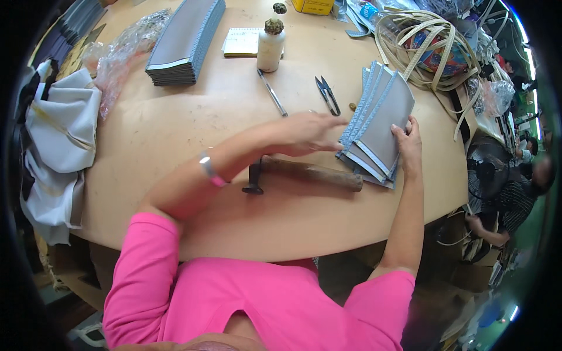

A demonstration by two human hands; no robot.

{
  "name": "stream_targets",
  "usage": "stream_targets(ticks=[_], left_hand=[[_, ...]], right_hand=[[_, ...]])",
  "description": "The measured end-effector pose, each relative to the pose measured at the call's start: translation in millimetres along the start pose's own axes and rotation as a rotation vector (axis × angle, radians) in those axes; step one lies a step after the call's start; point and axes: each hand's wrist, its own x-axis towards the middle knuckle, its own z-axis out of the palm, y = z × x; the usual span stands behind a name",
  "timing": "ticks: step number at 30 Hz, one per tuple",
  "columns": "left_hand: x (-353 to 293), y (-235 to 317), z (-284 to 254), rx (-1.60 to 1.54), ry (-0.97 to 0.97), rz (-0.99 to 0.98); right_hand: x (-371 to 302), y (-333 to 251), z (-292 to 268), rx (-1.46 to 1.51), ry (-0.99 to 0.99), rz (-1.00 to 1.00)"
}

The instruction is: The person hammers the folded edges of rectangular leather pieces to flatten them, then stacks the finished pieces together.

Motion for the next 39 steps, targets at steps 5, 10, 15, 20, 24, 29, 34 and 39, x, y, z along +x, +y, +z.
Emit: stream_targets(ticks=[5,10,15,20,24,29,34,39], left_hand=[[31,20,30,0.042,-0.170,-0.101],[30,10,45,-0.008,-0.023,0.065],[29,18,40,0.071,-0.137,0.002],[22,13,37,0.090,-0.138,-0.011],[27,19,29,-0.135,-0.131,-0.055],[27,30,10,-0.825,0.214,-0.286],[1,84,-42,-1.068,0.513,0.074],[-83,92,-105,-0.691,0.703,0.128]], right_hand=[[-6,-19,-19,0.217,0.048,0.192],[13,12,-54,0.459,-0.050,0.345],[23,18,-39,0.603,-0.231,0.367],[9,-16,-20,0.434,-0.329,0.247],[-11,-31,-27,0.516,-0.160,-0.056],[-73,-120,-44,0.473,-0.118,-0.293],[-128,-147,-4,0.427,0.063,-0.572],[-163,-149,51,0.491,-0.389,-0.374]])
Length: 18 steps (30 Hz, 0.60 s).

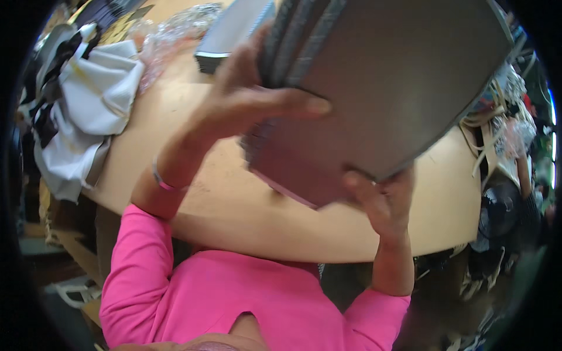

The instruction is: The person hammers the folded edges of rectangular leather pieces to flatten them, then stacks the finished pieces together.

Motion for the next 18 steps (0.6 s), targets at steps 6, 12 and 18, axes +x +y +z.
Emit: stream_targets(ticks=[6,12,18], left_hand=[[-32,78,-65,1.144,-0.080,0.112],[-65,73,-97,1.368,-0.286,0.075],[-84,34,-84,1.607,-0.471,-0.172]], right_hand=[[10,55,43,-1.007,-0.536,-0.429],[10,77,22,-1.015,-0.521,-0.260],[17,48,-8,-0.990,-0.376,-0.256]])
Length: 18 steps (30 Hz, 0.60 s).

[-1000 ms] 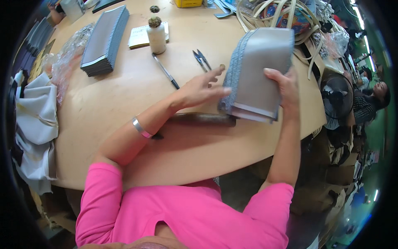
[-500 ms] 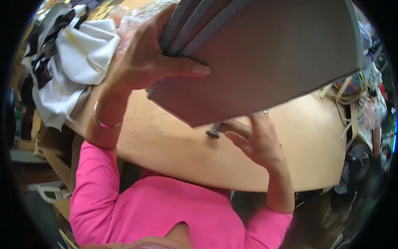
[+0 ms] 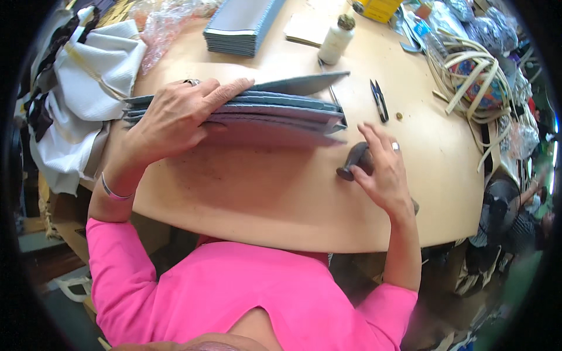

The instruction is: The person hammers the folded edges of rectangular leather pieces to flatten them, then stacks the finished pieces together.

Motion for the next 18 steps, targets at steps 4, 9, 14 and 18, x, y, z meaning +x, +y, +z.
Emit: stream_targets(ticks=[4,9,14,18], left_hand=[[8,0,9,-0.029,0.034,-0.010],[14,-6,15,-0.054,0.135,0.009],[6,-1,14,0.078,0.115,0.049],[-14,-13,-2,0.109,0.029,-0.134]], right_hand=[[25,-22,8,0.313,0.182,-0.030],[56,-47,12,0.262,0.309,-0.319],[68,-44,26,0.008,0.318,-0.457],[65,-39,30,0.283,0.375,-0.402]])
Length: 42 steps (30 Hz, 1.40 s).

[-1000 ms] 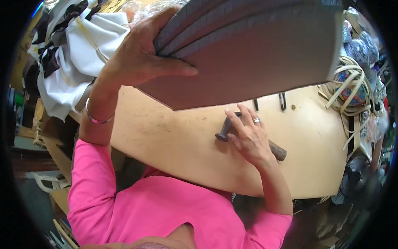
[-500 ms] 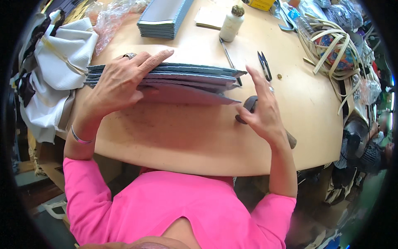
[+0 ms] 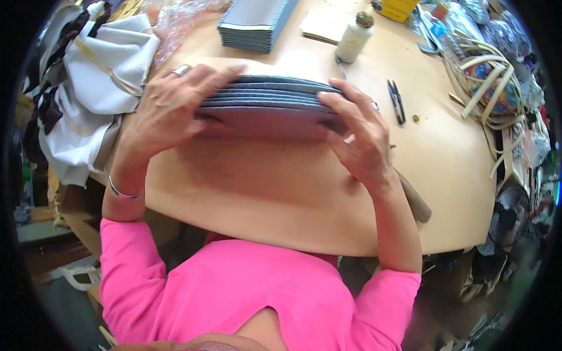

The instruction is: The person hammers the folded edges of rectangular leather pieces to flatten them, then stacks the finished pieces together.

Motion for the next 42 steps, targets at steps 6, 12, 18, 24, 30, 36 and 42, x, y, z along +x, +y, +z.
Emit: stream_targets(ticks=[6,12,18,24,30,36,42], left_hand=[[-57,-60,17,-0.810,0.206,-0.307],[-59,-54,63,-1.341,0.712,-0.296],[-65,-48,63,-1.491,0.583,-0.428],[-72,-41,79,-1.587,0.700,-0.368],[-65,-31,69,-1.305,0.811,-0.287],[-72,-34,75,-1.300,0.715,-0.297],[-79,-42,70,-0.869,0.660,-0.189]], right_hand=[[-13,3,14,0.562,0.132,0.320],[-8,-1,26,0.982,0.150,0.666],[-15,17,39,0.990,0.182,0.709],[-17,8,46,1.020,0.254,0.608],[-15,-3,46,1.019,0.282,0.609],[-5,-15,30,0.735,0.318,0.450],[-8,-3,24,0.365,0.226,0.318]])
